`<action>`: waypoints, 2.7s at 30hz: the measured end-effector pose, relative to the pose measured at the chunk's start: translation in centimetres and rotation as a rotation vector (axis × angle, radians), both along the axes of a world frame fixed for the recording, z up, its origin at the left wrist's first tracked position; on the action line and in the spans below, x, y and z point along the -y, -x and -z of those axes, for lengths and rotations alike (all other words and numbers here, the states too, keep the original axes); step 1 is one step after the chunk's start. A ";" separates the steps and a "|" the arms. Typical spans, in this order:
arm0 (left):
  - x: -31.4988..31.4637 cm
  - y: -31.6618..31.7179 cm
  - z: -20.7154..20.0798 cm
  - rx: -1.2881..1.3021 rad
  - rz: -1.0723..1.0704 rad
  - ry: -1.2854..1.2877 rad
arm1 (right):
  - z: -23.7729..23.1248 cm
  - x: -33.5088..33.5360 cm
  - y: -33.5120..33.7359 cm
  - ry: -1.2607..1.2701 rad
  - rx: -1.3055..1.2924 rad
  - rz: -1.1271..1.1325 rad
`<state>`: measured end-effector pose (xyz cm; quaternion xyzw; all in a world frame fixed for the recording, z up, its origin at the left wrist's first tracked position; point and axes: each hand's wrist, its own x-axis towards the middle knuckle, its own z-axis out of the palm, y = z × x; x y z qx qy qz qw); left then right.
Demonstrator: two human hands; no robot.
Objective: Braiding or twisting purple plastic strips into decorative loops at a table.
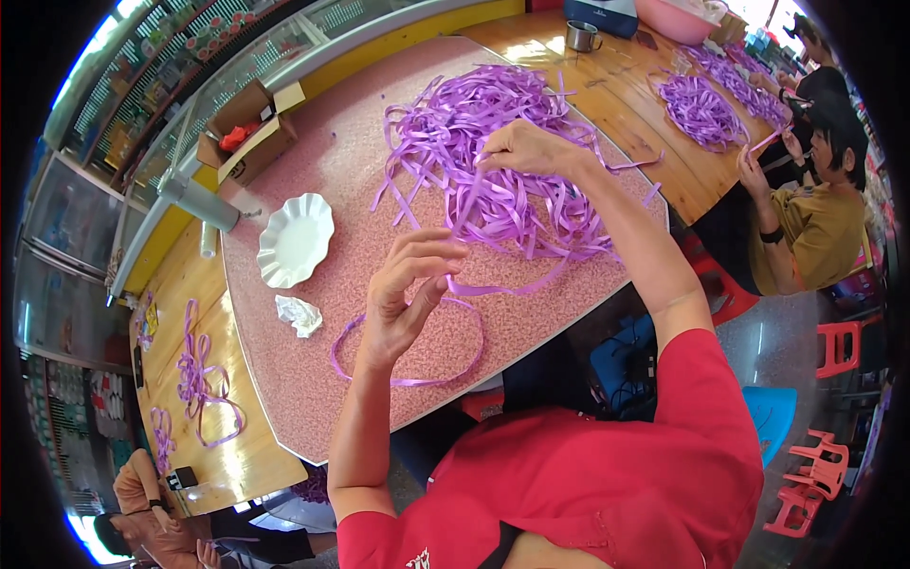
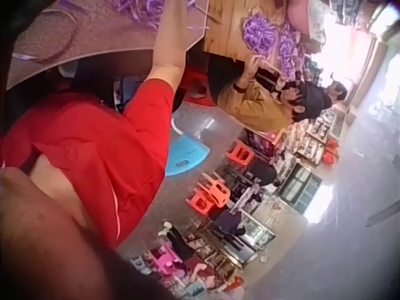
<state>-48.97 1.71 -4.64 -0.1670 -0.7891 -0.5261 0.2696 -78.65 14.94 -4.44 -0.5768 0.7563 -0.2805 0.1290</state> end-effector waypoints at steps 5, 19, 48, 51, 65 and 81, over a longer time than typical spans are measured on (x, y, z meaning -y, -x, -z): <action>0.3 -0.8 1.0 0.046 -0.050 -0.075 | 0.7 -1.8 0.5 -0.207 -0.596 0.286; -0.2 -0.1 0.6 0.412 -0.189 -0.700 | -2.6 -1.9 -14.1 0.175 0.430 -0.081; 2.8 -8.4 2.9 0.529 -0.176 -0.951 | -1.1 -4.6 -13.2 0.181 -0.074 -0.286; 1.3 -7.1 2.2 0.541 -0.199 -0.780 | -0.6 -2.1 -17.5 0.322 0.177 -0.294; 0.7 -7.3 2.6 0.365 -0.322 -0.705 | 1.6 0.0 -21.0 0.447 0.400 -0.103; -2.1 -5.3 2.5 0.460 -0.333 -0.481 | 1.1 -1.2 -20.7 0.588 0.233 -0.115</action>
